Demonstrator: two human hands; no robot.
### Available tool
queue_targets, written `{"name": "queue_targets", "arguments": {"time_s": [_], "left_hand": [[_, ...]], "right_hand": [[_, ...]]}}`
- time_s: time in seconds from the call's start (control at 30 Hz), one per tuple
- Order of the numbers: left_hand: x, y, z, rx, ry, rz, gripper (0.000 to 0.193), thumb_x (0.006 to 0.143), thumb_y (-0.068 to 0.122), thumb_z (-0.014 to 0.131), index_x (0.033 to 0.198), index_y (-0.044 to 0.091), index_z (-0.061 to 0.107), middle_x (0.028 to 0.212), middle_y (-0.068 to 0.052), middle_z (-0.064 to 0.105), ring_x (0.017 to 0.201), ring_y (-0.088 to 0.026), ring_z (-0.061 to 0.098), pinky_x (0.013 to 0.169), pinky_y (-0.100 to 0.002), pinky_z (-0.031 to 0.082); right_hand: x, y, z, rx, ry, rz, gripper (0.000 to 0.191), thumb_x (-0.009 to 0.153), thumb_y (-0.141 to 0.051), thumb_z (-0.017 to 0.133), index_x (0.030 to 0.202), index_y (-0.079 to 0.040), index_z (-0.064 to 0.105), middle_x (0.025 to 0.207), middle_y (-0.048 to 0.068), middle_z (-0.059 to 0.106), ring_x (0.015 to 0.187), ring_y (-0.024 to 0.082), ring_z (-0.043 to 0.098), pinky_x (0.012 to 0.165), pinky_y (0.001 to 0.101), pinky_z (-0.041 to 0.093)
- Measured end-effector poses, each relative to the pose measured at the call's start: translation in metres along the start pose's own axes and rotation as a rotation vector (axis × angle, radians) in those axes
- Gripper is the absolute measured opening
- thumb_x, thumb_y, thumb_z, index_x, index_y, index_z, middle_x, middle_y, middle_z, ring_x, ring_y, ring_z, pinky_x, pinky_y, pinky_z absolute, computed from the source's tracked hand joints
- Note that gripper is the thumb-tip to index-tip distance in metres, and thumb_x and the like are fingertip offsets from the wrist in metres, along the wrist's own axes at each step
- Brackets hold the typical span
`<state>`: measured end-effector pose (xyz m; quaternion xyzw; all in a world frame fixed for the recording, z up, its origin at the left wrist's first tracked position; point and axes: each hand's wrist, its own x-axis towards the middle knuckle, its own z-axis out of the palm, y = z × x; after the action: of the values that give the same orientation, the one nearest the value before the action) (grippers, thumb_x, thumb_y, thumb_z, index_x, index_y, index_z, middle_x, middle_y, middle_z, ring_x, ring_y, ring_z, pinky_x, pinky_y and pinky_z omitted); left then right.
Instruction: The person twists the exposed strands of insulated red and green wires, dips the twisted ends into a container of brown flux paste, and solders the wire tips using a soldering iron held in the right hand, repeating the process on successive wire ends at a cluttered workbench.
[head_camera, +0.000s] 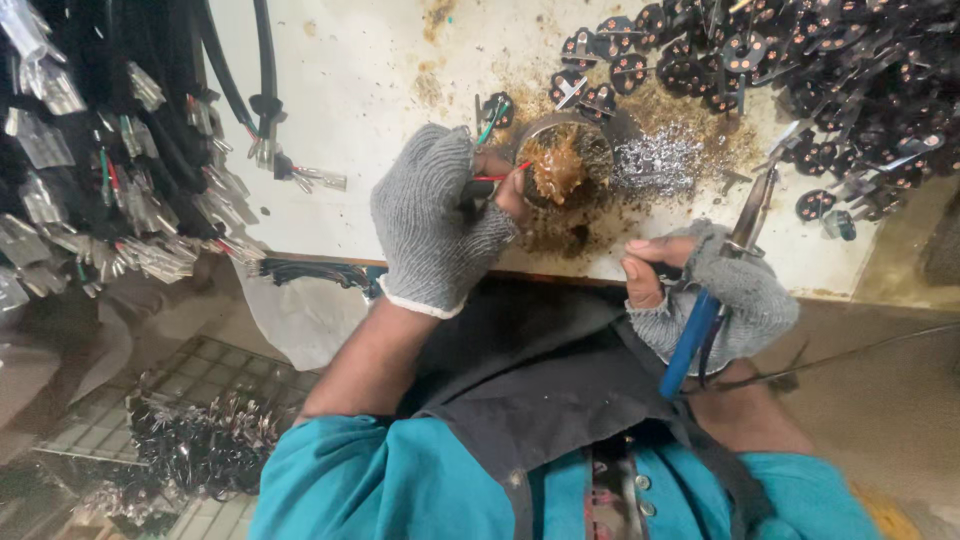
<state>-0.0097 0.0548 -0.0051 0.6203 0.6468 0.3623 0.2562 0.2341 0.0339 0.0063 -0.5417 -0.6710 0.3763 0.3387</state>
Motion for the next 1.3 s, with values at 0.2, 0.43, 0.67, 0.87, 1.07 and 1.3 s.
{"name": "queue_targets", "arguments": {"time_s": [0.2,0.43,0.67,0.87,1.07,1.3], "left_hand": [[-0.007,0.004,-0.01,-0.095,0.011,0.181,0.021,0.088,0.008,0.084,0.084,0.005,0.064,0.074,0.0,0.066,0.068,-0.026,0.063,0.062,-0.039,0.05],[-0.036,0.019,-0.026,-0.406,-0.479,0.03,0.018,0.08,0.016,0.082,0.08,0.01,0.065,0.078,-0.009,0.06,0.072,-0.03,0.064,0.066,-0.037,0.05],[-0.036,0.032,-0.012,-0.626,-0.622,-0.177,0.016,0.082,0.018,0.078,0.083,0.008,0.066,0.085,-0.013,0.062,0.077,-0.034,0.066,0.07,-0.038,0.053],[-0.021,0.015,-0.02,-0.47,-0.69,0.162,0.017,0.083,0.016,0.079,0.09,0.011,0.065,0.098,-0.009,0.067,0.092,-0.032,0.07,0.082,-0.04,0.057],[-0.028,0.002,0.002,-0.096,-0.399,0.154,0.029,0.071,0.017,0.081,0.095,0.013,0.065,0.096,-0.011,0.066,0.088,-0.035,0.068,0.074,-0.043,0.055],[-0.034,0.002,0.004,-0.06,-0.369,0.117,0.029,0.075,0.016,0.081,0.1,0.013,0.067,0.102,-0.009,0.067,0.089,-0.033,0.069,0.073,-0.042,0.056]], "right_hand": [[0.009,0.004,0.005,0.103,0.039,-0.177,0.014,0.093,-0.009,0.081,0.096,-0.007,0.067,0.09,0.01,0.074,0.083,0.021,0.074,0.074,0.0277,0.059],[-0.005,0.026,0.003,-0.148,-0.232,-0.169,0.045,0.08,-0.017,0.092,0.118,-0.009,0.07,0.09,0.009,0.071,0.079,0.024,0.069,0.07,0.034,0.053],[-0.006,0.023,0.002,0.113,-0.198,-0.144,0.029,0.088,-0.009,0.085,0.114,-0.008,0.07,0.097,0.009,0.072,0.085,0.021,0.073,0.074,0.0296,0.057],[0.028,-0.005,0.007,-0.036,-0.275,-0.286,0.022,0.078,-0.002,0.081,0.099,-0.008,0.078,0.082,0.007,0.071,0.074,0.021,0.07,0.067,0.0326,0.053],[0.028,-0.013,0.01,-0.376,-0.148,-0.296,0.028,0.081,-0.017,0.087,0.106,-0.013,0.078,0.105,0.014,0.073,0.101,0.038,0.067,0.091,0.0463,0.051],[0.019,0.002,0.016,0.101,-0.192,0.115,0.018,0.088,-0.011,0.079,0.098,-0.019,0.067,0.105,0.005,0.073,0.089,0.025,0.078,0.075,0.0394,0.062]]}}
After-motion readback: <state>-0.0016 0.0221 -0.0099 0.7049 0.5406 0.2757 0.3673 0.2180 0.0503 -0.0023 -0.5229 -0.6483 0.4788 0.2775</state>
